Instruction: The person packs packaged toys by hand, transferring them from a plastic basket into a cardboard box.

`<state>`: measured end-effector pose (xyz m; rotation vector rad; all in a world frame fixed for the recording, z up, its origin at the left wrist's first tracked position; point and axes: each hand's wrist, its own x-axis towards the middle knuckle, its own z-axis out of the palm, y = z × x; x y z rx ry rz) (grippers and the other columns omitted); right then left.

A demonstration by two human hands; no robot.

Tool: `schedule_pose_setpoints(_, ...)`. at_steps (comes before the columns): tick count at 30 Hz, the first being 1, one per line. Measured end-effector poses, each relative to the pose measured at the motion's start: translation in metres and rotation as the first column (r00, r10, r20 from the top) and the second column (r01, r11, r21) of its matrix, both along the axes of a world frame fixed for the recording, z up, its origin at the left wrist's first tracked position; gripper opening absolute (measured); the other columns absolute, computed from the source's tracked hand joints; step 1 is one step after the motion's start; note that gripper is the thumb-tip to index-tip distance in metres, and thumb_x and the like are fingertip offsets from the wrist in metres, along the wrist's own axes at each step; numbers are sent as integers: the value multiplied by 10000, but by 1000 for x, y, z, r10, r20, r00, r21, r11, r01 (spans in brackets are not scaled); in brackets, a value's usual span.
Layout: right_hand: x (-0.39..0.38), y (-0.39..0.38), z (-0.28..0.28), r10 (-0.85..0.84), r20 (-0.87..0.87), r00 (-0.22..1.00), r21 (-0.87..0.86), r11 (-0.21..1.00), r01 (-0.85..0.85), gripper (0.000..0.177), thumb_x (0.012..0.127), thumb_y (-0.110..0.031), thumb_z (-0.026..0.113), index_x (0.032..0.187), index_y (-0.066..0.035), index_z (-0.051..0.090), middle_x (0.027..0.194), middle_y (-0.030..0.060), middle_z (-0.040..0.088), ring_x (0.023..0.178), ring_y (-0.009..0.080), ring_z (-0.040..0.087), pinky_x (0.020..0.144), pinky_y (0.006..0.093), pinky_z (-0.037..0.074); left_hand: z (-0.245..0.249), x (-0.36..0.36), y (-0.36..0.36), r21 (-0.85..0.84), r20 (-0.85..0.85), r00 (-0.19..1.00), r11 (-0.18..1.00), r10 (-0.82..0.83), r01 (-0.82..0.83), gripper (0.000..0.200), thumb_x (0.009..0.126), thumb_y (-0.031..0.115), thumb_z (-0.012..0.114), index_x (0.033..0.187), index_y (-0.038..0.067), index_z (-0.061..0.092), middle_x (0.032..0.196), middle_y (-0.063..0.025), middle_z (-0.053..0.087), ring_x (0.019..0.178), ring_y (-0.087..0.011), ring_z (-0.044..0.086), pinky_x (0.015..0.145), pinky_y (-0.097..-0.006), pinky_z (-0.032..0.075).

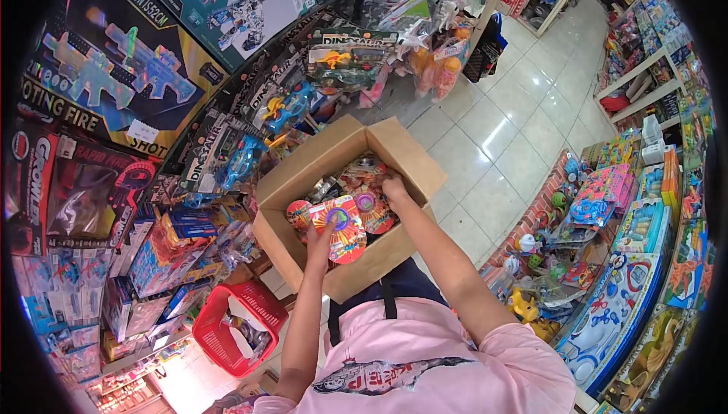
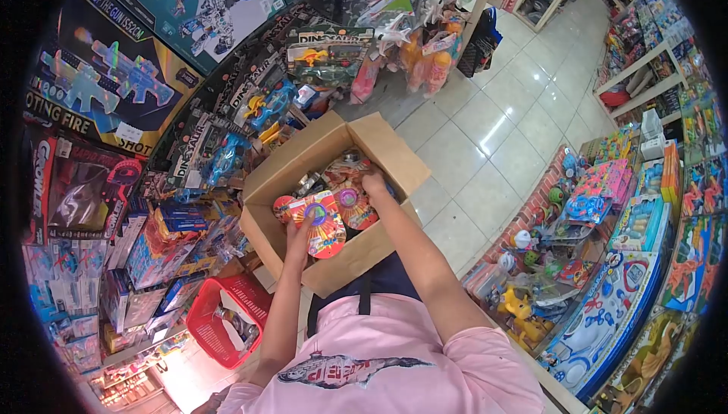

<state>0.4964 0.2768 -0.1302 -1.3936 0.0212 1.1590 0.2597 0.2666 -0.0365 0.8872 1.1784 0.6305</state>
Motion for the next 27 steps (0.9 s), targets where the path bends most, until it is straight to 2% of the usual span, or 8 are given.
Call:
schedule_pose_setpoints(4, 8, -17, 19, 319, 54, 946, -147, 940, -308, 316, 923, -106, 559, 1229, -30, 530, 961, 69, 662, 758, 173, 647, 648, 306, 518, -39, 12, 15, 90, -236, 971, 994, -36, 59, 796, 919, 442, 652, 1466, -28, 315, 1416, -172, 475, 1307, -230, 460, 1098, -345, 341)
schedule_pose_setpoints(5, 9, -22, 27, 435, 80, 897, -175, 892, -417, 303, 924, -145, 589, 1202, -30, 556, 959, 64, 667, 761, 164, 646, 637, 290, 509, -2, 26, 17, 38, -150, 981, 991, -124, 131, 903, 905, 543, 619, 1490, -44, 260, 1498, -205, 372, 1400, -260, 347, 1144, -346, 270)
schedule_pose_setpoints(8, 9, -35, 68, 545, 89, 833, -83, 838, -539, 329, 925, -221, 626, 1186, -25, 584, 978, 66, 671, 744, 157, 638, 636, 277, 514, -56, 39, 33, 135, -181, 971, 974, -157, 183, 912, 906, 559, 607, 1491, -45, 254, 1524, -208, 325, 1429, -274, 294, 1157, -345, 233)
schedule_pose_setpoints(10, 5, -41, 66, 505, 249, 827, -101, 862, -496, 483, 916, -296, 640, 1248, 39, 539, 987, 136, 676, 771, 210, 655, 692, 322, 534, -78, 51, 39, 133, -258, 944, 961, -204, 244, 894, 917, 566, 588, 1487, -41, 264, 1505, -209, 354, 1404, -278, 333, 1144, -352, 256)
schedule_pose_setpoints(13, 13, -46, 55, 548, 724, 420, -382, 825, -417, 503, 927, -329, 608, 1273, 26, 526, 1188, 256, 592, 1097, 338, 609, 933, 421, 486, -82, 81, 49, 123, -156, 914, 911, -375, 394, 920, 911, 594, 567, 1491, -44, 249, 1507, -241, 354, 1411, -313, 338, 1146, -379, 258)
schedule_pose_setpoints(18, 15, -37, 21, 606, 696, 386, -516, 795, -318, 456, 936, -259, 555, 1288, 27, 508, 1265, 291, 540, 1162, 416, 546, 1014, 453, 434, -98, 111, 57, 130, -314, 833, 848, -456, 513, 937, 917, 559, 565, 1514, -44, 168, 1518, -273, 317, 1424, -354, 312, 1151, -373, 257)
schedule_pose_setpoints(21, 14, -32, 22, 681, 618, 393, -610, 731, -306, 454, 937, -215, 522, 1311, 38, 478, 1296, 296, 520, 1191, 426, 523, 1020, 463, 429, -102, 125, 62, 21, -634, 650, 831, -420, 556, 897, 912, 497, 602, 1503, -44, 197, 1463, -286, 396, 1380, -376, 380, 1122, -374, 311)
schedule_pose_setpoints(27, 7, -43, 40, 593, 707, 386, -560, 802, -208, 481, 844, -142, 590, 1288, 12, 486, 1328, 238, 514, 1237, 408, 503, 1024, 473, 435, -94, 111, 73, 198, -217, 860, 842, -462, 502, 506, 904, 316, 672, 1247, -2, 480, 1123, -146, 613, 1037, -245, 600, 915, -343, 468)
